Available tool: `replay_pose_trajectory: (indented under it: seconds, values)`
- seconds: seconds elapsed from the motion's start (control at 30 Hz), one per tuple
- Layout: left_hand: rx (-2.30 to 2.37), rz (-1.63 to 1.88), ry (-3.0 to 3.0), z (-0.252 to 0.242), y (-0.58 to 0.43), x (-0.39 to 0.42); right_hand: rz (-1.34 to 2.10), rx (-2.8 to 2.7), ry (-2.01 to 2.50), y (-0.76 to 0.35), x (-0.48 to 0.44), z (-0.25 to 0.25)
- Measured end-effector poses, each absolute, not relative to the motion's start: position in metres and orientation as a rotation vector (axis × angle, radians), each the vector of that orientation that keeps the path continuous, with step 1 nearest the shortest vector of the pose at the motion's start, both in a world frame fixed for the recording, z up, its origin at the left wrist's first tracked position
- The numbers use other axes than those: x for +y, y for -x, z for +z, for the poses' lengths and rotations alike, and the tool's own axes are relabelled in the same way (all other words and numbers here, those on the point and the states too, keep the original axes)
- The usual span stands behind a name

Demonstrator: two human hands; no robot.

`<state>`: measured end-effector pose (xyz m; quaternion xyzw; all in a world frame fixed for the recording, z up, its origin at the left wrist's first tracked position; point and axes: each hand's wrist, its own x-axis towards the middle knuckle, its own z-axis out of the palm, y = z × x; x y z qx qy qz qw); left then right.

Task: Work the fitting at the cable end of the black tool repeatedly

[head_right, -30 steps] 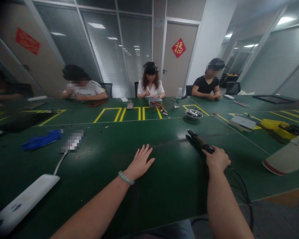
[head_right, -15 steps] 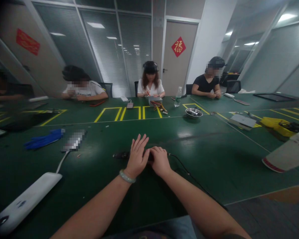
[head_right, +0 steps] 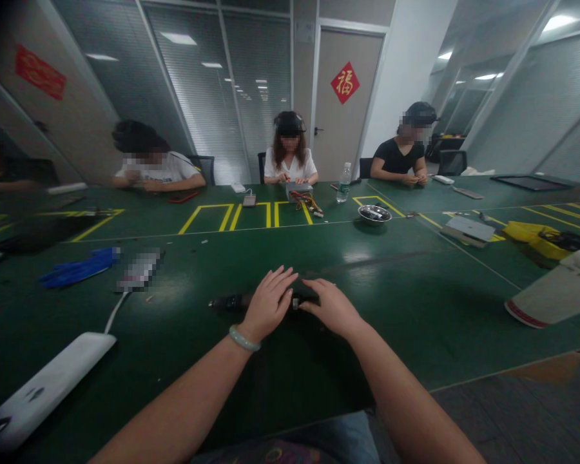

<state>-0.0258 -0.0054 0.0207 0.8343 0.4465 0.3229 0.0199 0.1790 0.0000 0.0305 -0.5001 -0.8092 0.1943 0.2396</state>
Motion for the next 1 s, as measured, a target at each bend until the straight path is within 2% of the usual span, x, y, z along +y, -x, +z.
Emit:
replay_pose_trajectory:
  seconds: [0.13,0.27,0.43,0.63,1.0]
  values:
    - [1.306,0.801,-2.644,0.019,0.016,-0.009,0.633,-2.32,1.641,-0.224,-0.019,0.04]
    - [1.339,0.637,-2.654,0.016,0.002,-0.007,0.638,-2.433,1.633,-0.233,-0.032,0.036]
    - [1.397,0.49,-2.635,0.017,-0.003,-0.003,0.727,-2.252,1.677,-0.221,-0.019,0.032]
    - [1.487,0.473,-2.615,0.02,0.014,-0.001,0.973,-2.028,1.453,-0.193,0.014,0.025]
    - [1.589,0.448,-2.569,0.02,0.028,0.005,0.854,-2.027,1.282,-0.155,0.025,0.007]
